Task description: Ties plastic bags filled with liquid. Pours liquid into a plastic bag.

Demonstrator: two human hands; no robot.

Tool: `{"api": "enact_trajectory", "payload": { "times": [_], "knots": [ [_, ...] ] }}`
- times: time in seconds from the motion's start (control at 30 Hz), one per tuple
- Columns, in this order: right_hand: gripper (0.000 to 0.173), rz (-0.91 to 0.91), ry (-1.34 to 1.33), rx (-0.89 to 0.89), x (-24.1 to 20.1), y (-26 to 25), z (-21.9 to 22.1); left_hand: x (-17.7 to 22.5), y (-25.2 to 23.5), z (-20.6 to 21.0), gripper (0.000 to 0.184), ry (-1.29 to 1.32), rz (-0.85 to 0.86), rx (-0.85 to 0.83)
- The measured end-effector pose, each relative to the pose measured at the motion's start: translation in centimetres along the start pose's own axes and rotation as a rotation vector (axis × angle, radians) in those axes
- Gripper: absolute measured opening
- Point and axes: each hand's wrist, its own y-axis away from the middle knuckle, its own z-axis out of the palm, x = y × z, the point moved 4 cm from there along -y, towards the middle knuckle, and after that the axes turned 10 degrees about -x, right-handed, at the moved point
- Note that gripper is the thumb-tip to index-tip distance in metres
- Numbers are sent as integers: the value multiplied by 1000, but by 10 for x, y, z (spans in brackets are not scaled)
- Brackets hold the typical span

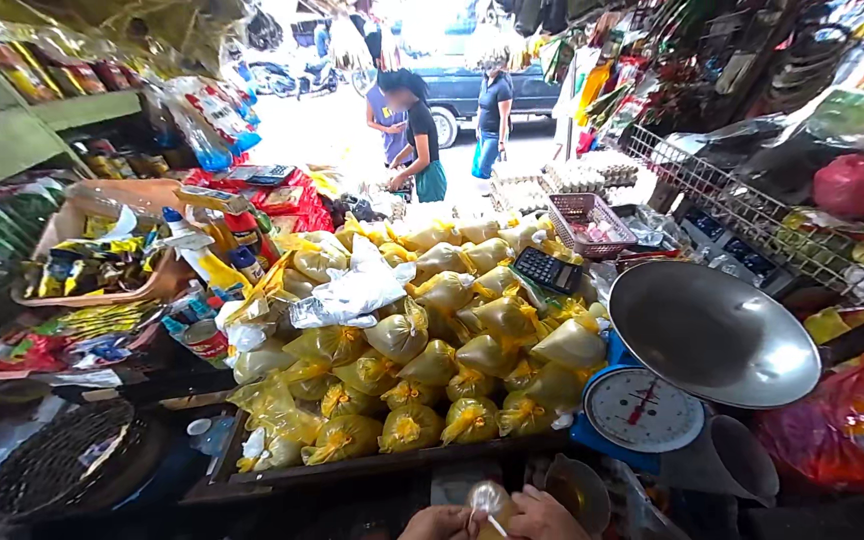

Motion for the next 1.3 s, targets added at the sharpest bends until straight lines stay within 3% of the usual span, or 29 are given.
{"api": "enact_trajectory", "payload": {
  "times": [0.07, 0.2, 0.27, 0.37, 0.43, 0.57, 0.77, 0.9, 0.93, 1.0, 1.07, 1.1, 1.2, 1.3],
  "knots": [
    [25, 7, -36, 61, -18, -13, -5, 9, -6, 10, 22, -124, 111, 21],
    [27, -143, -211, 252, -23, -44, -52, 56, -4, 37, 26, -1266, 441, 157],
    [29, -207, -295, 265, -27, -50, -73, 80, -4, 48, 27, -1527, 523, 245],
    [21, -225, -404, 323, -29, -50, -93, 108, -11, 44, 29, -1390, 509, 142],
    [31, -168, -404, 333, -29, -49, -95, 118, -12, 43, 34, -1185, 469, 7],
    [16, 9, -393, 388, -28, -55, -80, 128, -6, 41, 31, -1122, 362, -73],
    [10, -67, -542, 635, -33, -60, -53, 145, -9, 24, 25, -1562, 378, 401],
    [13, -143, -435, 654, -46, -63, -61, 150, -12, 20, 18, -1687, 450, 531],
    [13, -147, -440, 633, -47, -69, -65, 151, -13, 18, 19, -1593, 442, 492],
    [11, -181, -529, 618, -46, -85, -75, 153, -16, 15, 21, -1168, 417, 288],
    [10, -209, -715, 646, -39, -102, -83, 152, -18, 21, 21, -737, 357, 119],
    [11, -206, -830, 670, -34, -110, -86, 153, -20, 21, 24, -641, 338, 83],
    [12, -112, -1047, 758, -14, -123, -95, 158, -30, 20, 27, -644, 388, 69],
    [13, 20, -877, 740, 6, -126, -97, 162, -50, 11, 20, -656, 439, 130]
  ]
}}
